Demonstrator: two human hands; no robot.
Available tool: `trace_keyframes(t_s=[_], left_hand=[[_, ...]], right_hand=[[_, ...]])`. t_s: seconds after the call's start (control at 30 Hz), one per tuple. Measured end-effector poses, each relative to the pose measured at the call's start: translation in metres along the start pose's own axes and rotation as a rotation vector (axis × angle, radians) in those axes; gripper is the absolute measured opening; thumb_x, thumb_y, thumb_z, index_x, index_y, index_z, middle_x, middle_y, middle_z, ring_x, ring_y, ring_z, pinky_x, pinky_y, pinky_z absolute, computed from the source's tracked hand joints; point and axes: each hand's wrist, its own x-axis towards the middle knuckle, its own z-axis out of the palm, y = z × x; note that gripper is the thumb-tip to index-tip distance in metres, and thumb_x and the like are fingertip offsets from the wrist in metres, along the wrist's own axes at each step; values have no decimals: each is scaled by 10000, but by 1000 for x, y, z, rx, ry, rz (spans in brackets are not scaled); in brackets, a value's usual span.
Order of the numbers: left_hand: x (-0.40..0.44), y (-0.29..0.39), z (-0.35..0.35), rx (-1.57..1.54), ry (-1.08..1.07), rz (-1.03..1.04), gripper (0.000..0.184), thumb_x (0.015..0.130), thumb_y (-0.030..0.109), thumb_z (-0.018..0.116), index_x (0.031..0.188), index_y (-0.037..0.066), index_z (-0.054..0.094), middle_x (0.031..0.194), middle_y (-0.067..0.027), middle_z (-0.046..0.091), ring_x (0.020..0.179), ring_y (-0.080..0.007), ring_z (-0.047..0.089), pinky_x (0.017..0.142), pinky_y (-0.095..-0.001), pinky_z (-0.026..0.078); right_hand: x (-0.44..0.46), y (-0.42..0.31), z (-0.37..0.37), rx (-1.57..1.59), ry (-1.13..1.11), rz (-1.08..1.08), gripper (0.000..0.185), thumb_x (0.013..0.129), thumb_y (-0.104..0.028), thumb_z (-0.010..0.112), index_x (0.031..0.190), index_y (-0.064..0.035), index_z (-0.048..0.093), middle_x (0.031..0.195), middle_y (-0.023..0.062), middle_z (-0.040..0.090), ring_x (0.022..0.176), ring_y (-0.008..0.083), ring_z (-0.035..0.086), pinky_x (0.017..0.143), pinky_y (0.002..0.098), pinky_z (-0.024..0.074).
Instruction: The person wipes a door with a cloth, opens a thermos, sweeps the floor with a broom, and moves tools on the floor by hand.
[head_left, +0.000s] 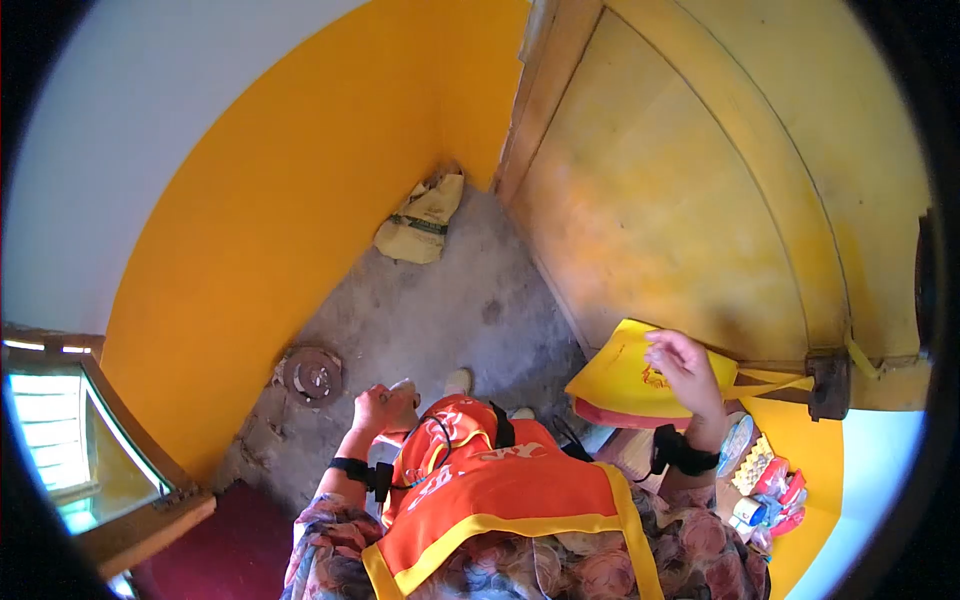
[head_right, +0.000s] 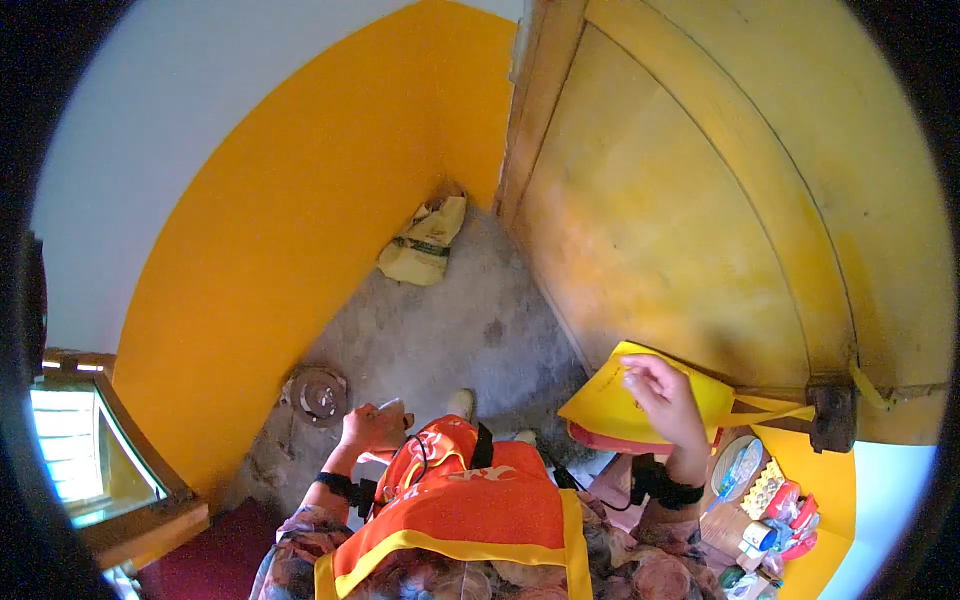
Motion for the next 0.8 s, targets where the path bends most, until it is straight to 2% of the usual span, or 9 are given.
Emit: trace_keyframes(t_s=[0.13, 0.37, 0.4, 0.47, 0.57, 0.67, 0.7, 0.73, 0.8], left_hand=[[24, -2, -16, -37, -71, -16, 462, 673, 487, 565, 824, 53, 609, 797, -178, 611, 776, -333, 596, 707, -399, 478], [84, -25, 6, 68, -88, 118, 407, 708, 460, 554, 831, 81, 640, 822, -186, 605, 786, -360, 583, 710, -412, 471], [91, -18, 5, -4, -122, -38, 396, 708, 463, 554, 836, 99, 646, 823, -175, 607, 784, -352, 582, 708, -414, 469], [96, 14, -17, -48, -170, -121, 369, 717, 438, 550, 884, 122, 640, 844, -160, 612, 808, -332, 586, 717, -408, 471], [119, 22, -14, 138, -277, -83, 416, 706, 445, 545, 1000, 157, 602, 884, -141, 616, 846, -301, 592, 736, -396, 473], [136, 67, -34, 37, -198, -334, 409, 703, 372, 559, 1041, 142, 550, 911, -128, 607, 842, -328, 581, 724, -413, 467], [143, 46, -19, -5, -199, -211, 385, 706, 351, 561, 1026, 139, 528, 920, -139, 594, 852, -343, 570, 722, -430, 460], [151, 56, -18, 49, -26, -149, 441, 706, 497, 566, 994, 163, 558, 849, -120, 621, 802, -315, 587, 708, -411, 462], [165, 46, -1, 11, -160, -273, 277, 699, 335, 566, 914, 159, 559, 779, -161, 610, 721, -357, 594, 628, -456, 481]], right_hand=[[50, 2, 34, 25, -85, -66, 197, 838, -69, 520, 1024, -3, 531, 802, -4, 530, 741, 60, 511, 676, 196, 426], [167, 9, 68, 103, -295, 110, 223, 858, -145, 505, 1061, -52, 521, 858, 11, 563, 746, 95, 556, 656, 214, 457], [194, 13, 74, 113, -301, 118, 223, 858, -145, 505, 1061, -52, 521, 858, 11, 563, 746, 95, 556, 656, 214, 457], [247, 25, 90, 300, -351, 266, 248, 853, -177, 519, 1077, -70, 516, 901, 12, 564, 766, 96, 553, 647, 223, 462], [341, 59, 123, 405, -385, 360, 283, 846, -193, 527, 1101, -73, 499, 932, 15, 558, 797, 94, 547, 637, 228, 466], [428, 87, 159, 322, -373, 466, 305, 836, -193, 538, 1119, -88, 493, 950, 16, 542, 820, 112, 545, 661, 248, 469], [457, 101, 170, 327, -372, 480, 305, 836, -193, 538, 1119, -88, 493, 950, 16, 542, 820, 112, 545, 661, 248, 469], [482, 118, 185, 239, -360, 460, 312, 831, -186, 540, 1125, -96, 488, 961, 15, 539, 819, 121, 545, 666, 260, 469], [530, 156, 210, 156, -346, 458, 320, 825, -178, 542, 1131, -104, 483, 972, 14, 537, 818, 131, 544, 671, 272, 469]])
